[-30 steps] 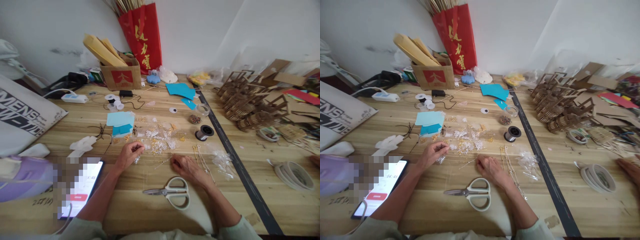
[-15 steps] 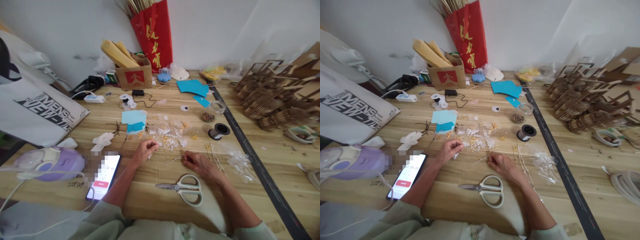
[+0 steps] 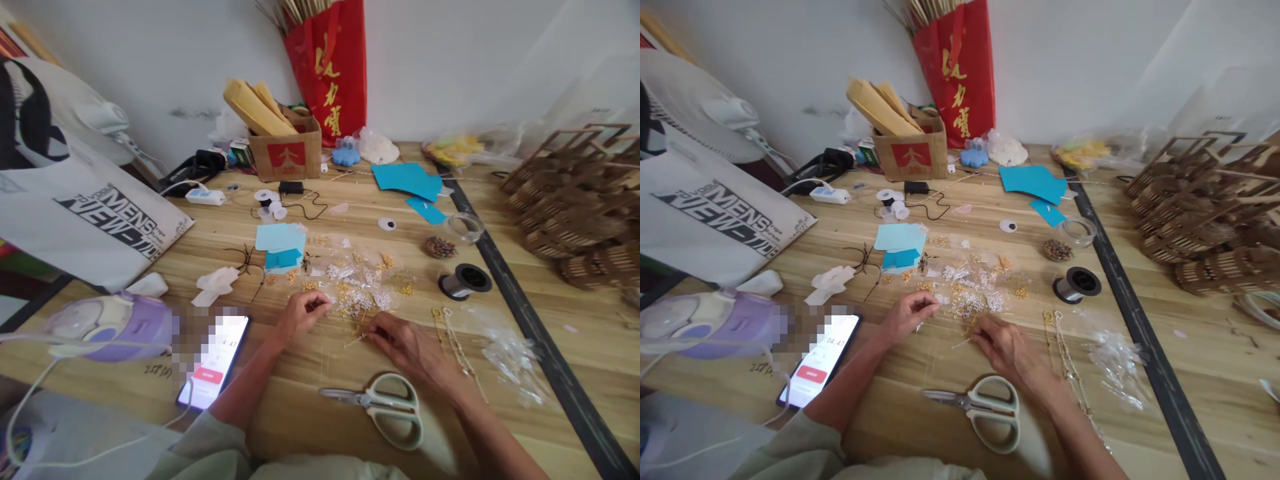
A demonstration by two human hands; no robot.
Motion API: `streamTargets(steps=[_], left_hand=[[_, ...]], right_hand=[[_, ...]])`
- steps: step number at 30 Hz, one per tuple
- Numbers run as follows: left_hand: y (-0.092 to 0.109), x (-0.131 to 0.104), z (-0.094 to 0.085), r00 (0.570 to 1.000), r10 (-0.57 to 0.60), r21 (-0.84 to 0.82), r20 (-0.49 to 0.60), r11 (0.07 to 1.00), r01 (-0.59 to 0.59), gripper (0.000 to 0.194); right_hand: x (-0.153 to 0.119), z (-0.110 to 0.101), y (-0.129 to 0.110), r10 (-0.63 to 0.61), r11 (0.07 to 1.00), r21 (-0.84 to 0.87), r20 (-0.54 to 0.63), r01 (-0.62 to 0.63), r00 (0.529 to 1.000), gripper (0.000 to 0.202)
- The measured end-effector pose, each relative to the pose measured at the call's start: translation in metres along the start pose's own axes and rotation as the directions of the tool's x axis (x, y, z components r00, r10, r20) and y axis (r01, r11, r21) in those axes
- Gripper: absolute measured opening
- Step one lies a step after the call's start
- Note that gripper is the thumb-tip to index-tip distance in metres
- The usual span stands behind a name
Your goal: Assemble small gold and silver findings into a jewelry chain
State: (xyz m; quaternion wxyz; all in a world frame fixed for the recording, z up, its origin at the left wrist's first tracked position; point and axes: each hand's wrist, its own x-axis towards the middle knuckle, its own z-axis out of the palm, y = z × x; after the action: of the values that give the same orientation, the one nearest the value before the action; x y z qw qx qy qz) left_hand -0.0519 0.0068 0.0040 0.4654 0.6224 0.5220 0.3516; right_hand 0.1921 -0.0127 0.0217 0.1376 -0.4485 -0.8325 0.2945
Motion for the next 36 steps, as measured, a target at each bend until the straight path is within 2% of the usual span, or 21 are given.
streamTargets(steps=[3,6,9,16,25,30,36], left_hand=[[0.003,-0.001,-0.003,1.000,0.007,0.038,-0.008,0.999,-0.007,0.020],[0.006,-0.002,-0.007,1.000,0.019,0.087,-0.022,0.996,-0.017,0.019],[0.008,-0.002,-0.011,0.999,0.033,0.146,-0.011,0.989,-0.031,0.019],[0.009,0.001,-0.024,0.999,0.027,0.384,-0.024,0.923,-0.016,0.016],[0.004,0.003,-0.025,0.999,0.032,0.383,-0.030,0.924,-0.018,0.016],[0.005,0.004,-0.024,0.999,0.004,0.471,-0.051,0.882,0.021,0.012],[0.009,0.001,-0.024,0.999,-0.035,0.567,0.006,0.823,0.025,0.010]], right_hand=[[0.004,0.008,-0.005,-0.166,0.985,0.027,-0.083,0.169,0.983,0.016],[0.004,0.019,-0.001,-0.262,0.964,0.014,-0.140,0.267,0.955,0.014],[0.002,0.027,0.004,-0.325,0.941,0.047,-0.149,0.335,0.934,0.013],[0.001,0.035,0.005,-0.325,0.938,0.077,-0.149,0.339,0.934,0.013],[0.001,0.041,0.010,-0.289,0.941,0.113,-0.227,0.320,0.930,0.013],[0.002,0.043,0.011,-0.316,0.935,0.090,-0.218,0.342,0.923,0.012],[0.002,0.042,0.009,-0.309,0.938,0.082,-0.236,0.336,0.921,0.010]])
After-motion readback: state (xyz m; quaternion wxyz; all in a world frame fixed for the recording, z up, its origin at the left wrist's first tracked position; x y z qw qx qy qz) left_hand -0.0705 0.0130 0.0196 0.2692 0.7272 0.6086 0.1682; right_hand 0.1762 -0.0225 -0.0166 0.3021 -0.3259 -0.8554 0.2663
